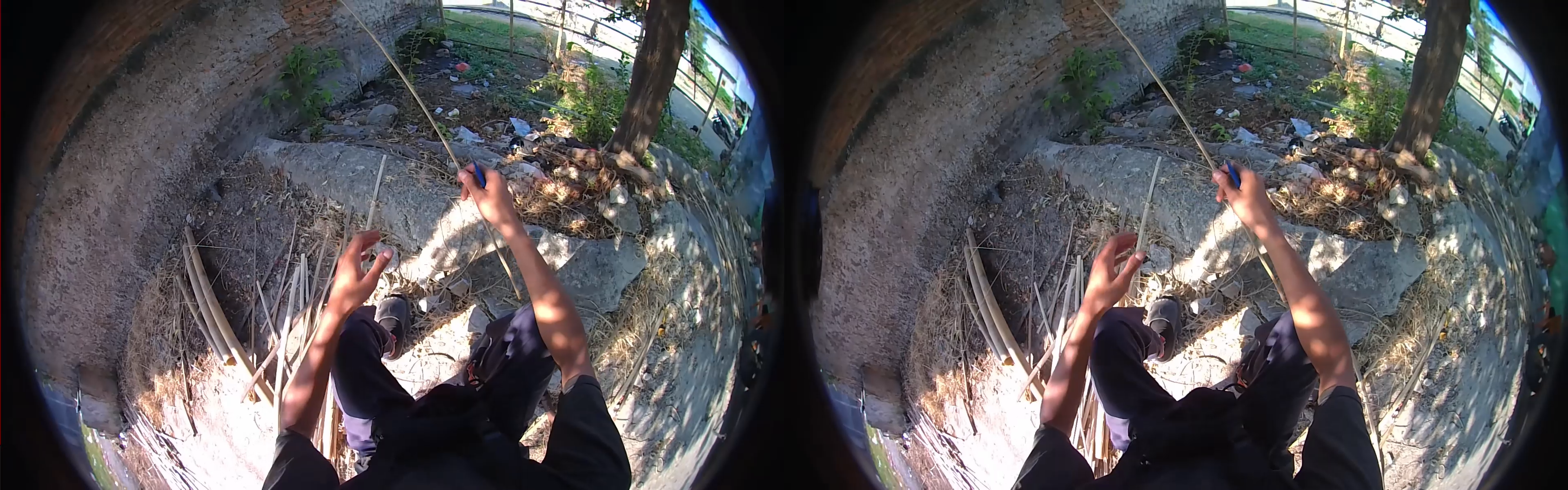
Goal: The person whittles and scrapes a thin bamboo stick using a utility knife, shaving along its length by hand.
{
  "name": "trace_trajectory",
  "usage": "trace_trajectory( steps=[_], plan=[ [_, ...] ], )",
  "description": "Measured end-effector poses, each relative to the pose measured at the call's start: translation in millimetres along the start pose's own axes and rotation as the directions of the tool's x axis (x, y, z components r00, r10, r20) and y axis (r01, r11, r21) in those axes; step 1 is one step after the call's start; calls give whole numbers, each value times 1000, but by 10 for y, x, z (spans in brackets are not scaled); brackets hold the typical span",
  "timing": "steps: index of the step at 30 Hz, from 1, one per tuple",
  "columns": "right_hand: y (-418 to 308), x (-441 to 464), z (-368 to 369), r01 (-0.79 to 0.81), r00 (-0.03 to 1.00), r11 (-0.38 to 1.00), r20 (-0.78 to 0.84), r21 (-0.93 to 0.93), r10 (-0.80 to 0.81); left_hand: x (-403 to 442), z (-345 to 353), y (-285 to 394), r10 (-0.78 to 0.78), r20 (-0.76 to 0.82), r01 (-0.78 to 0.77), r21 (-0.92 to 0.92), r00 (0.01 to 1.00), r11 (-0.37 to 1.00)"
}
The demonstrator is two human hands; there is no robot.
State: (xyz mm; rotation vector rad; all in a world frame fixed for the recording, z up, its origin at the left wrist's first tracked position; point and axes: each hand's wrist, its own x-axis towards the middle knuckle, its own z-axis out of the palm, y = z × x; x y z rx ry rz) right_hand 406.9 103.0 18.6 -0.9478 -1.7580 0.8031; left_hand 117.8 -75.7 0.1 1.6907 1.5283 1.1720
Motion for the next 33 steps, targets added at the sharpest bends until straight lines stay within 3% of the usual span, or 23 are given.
trace_trajectory(
  steps=[2,4,6,8,10,12,20,33],
  plan=[
    [28,13,108,90,995,993,-43,73,-87,92,233,-270,-51,98,67,-168,994,984],
    [-20,7,154,-32,999,975,-3,219,34,110,359,-179,-65,206,89,-107,976,990],
    [-65,-23,227,-36,999,944,23,329,30,124,453,-78,24,244,18,-165,969,986],
    [-227,-104,290,-153,988,845,56,513,145,92,531,28,8,292,61,-224,956,973],
    [-273,-146,362,-180,983,835,69,519,169,14,584,109,34,380,96,-316,924,944],
    [-310,-166,418,-214,976,741,105,636,192,-59,655,130,6,444,144,-303,896,942],
    [-390,-249,430,-282,959,728,189,625,209,-143,604,95,-29,545,338,-476,838,812],
    [-476,-237,351,-263,964,765,185,588,189,-169,532,57,14,508,308,-545,861,780]
  ],
)
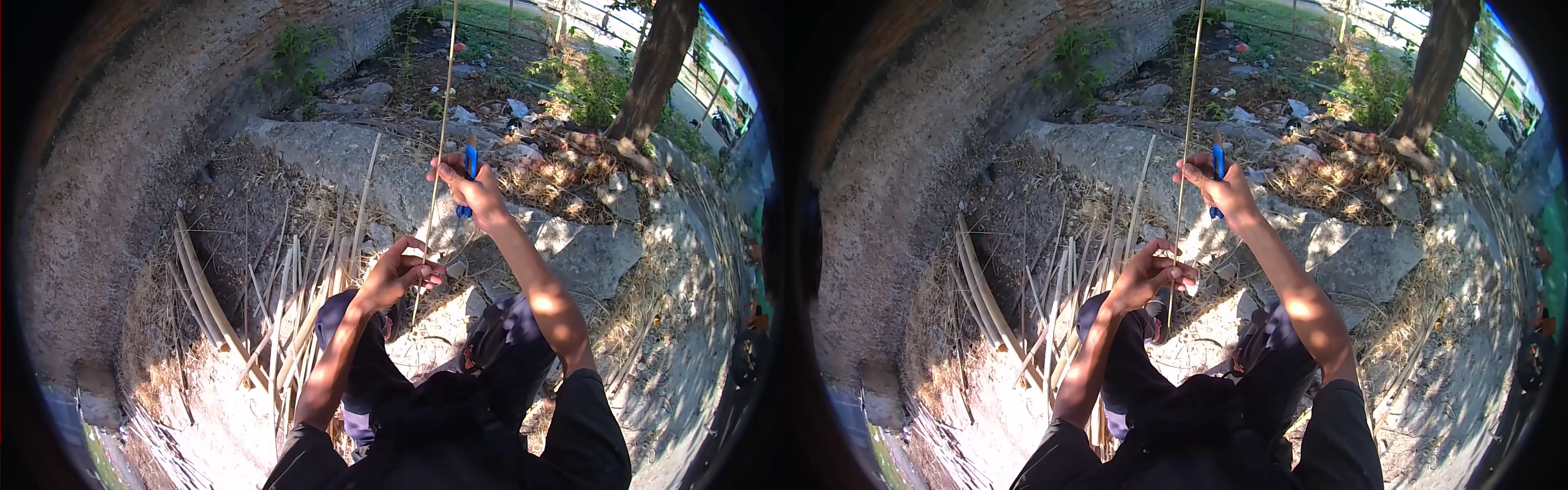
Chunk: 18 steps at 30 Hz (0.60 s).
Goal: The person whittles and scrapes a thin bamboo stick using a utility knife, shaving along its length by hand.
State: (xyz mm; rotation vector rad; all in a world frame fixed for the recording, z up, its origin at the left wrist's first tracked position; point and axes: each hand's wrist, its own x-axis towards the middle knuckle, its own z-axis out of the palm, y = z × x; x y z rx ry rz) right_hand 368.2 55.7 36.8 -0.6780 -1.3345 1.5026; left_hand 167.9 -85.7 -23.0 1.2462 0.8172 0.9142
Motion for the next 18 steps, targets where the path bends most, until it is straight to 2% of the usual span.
trace_trajectory(
  steps=[10,16,18],
  plan=[
    [92,35,-58,19,998,1000,66,21,-21,-19,23,16,18,68,-14,-55,998,998],
    [104,24,-64,45,997,999,57,13,-46,-50,30,45,52,91,-54,16,994,998],
    [121,31,-67,53,998,998,44,21,-54,-54,41,85,-22,38,23,-17,999,1000]
  ],
)
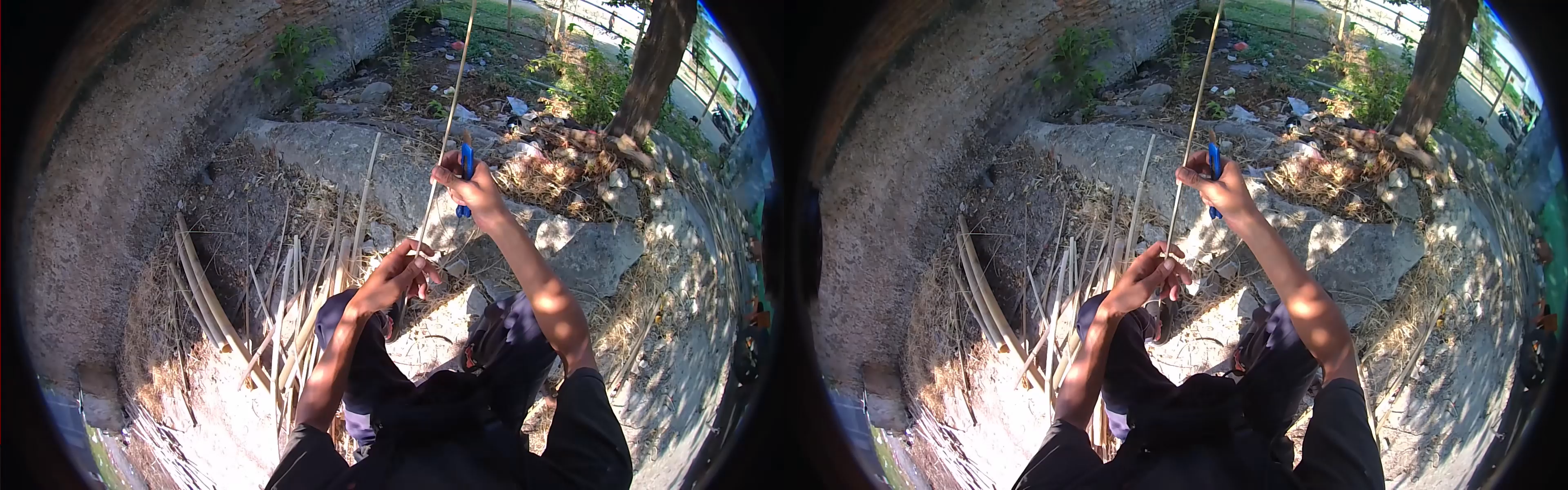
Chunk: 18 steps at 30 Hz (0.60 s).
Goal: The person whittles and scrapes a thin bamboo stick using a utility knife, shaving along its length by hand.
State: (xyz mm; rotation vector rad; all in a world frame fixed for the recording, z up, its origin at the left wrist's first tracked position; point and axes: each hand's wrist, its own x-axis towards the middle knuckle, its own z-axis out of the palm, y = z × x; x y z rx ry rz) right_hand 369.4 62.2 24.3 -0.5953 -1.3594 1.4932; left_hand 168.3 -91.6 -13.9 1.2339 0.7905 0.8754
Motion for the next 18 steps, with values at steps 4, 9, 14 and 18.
trace_trajectory(
  steps=[4,9,14,18],
  plan=[
    [9,7,-34,-12,1000,1000,-8,17,12,27,-32,-58,50,-27,-50,-23,998,998],
    [3,-6,-3,5,1000,1000,-11,22,-5,-17,-14,12,-22,-42,22,11,999,1000],
    [-5,-17,23,40,999,999,-14,-29,-40,-25,-30,-43,-2,-60,5,47,998,999],
    [12,-24,30,42,999,998,-8,-36,-43,-33,-6,-8,-46,-97,58,124,994,991]
  ],
)
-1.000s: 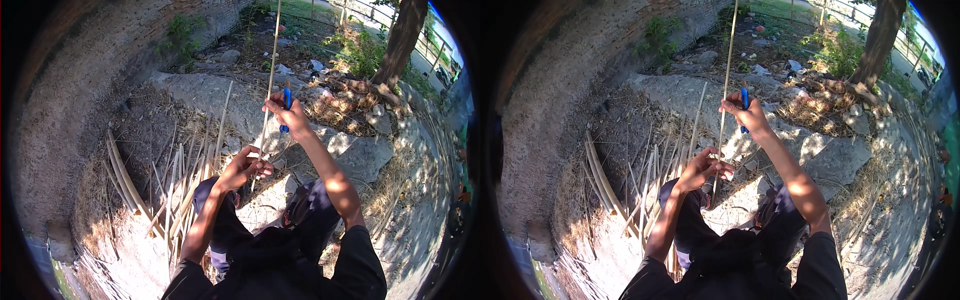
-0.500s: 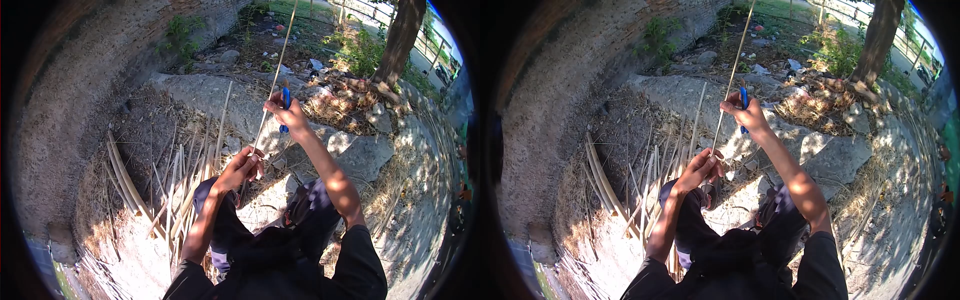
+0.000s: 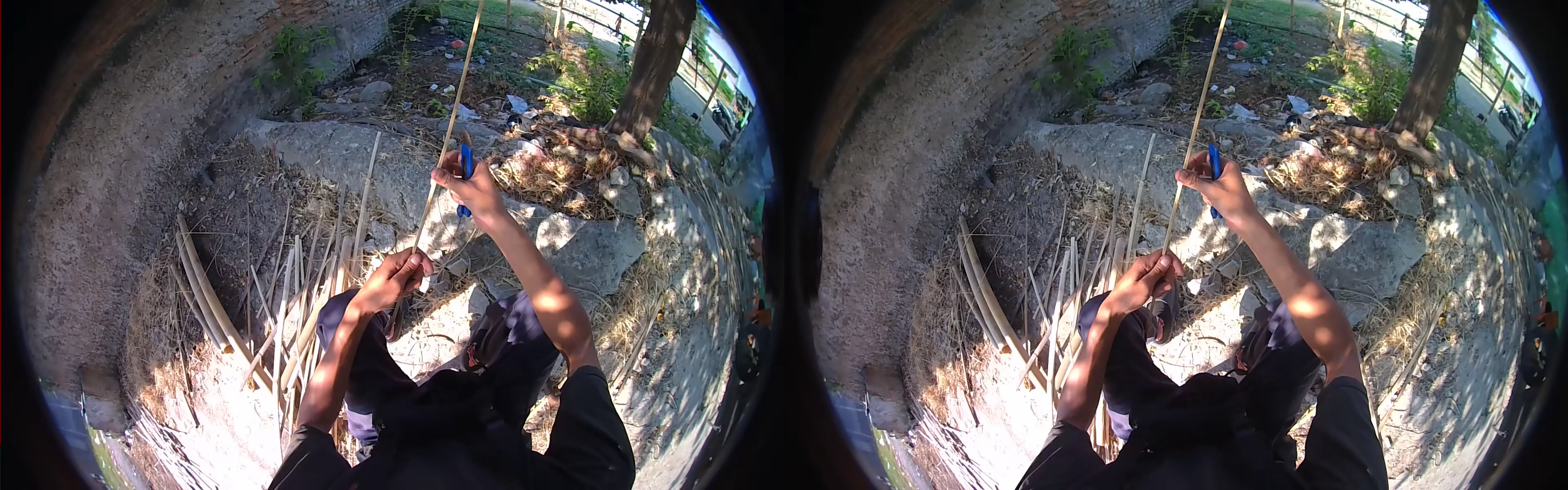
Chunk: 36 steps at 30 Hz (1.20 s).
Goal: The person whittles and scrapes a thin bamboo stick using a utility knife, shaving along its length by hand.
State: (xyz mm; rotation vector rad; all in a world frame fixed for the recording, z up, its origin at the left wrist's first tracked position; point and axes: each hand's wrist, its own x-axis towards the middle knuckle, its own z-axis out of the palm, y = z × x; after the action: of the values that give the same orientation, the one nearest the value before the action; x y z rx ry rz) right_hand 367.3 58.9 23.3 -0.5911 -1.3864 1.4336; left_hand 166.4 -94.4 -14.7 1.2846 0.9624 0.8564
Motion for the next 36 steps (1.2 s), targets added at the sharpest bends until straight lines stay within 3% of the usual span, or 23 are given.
trace_trajectory(
  steps=[13,22,24,28,30,36],
  plan=[
    [42,10,29,-57,998,998,8,-19,58,-35,-117,-51,-88,42,89,-39,995,995],
    [32,57,131,-39,998,995,-48,-92,34,13,-74,-141,-8,15,8,13,1000,1000],
    [33,66,144,-60,997,993,-63,-106,53,26,-38,-120,39,48,-34,-99,998,994],
    [45,78,132,-5,999,994,-43,-111,0,48,-18,-45,44,40,-42,-66,998,997],
    [43,76,124,3,1000,990,-20,-143,-6,76,-1,-72,73,-74,-81,-117,995,990],
    [-61,38,40,78,996,988,51,-137,-71,126,-46,-123,140,-165,-171,-192,976,966]
  ],
)
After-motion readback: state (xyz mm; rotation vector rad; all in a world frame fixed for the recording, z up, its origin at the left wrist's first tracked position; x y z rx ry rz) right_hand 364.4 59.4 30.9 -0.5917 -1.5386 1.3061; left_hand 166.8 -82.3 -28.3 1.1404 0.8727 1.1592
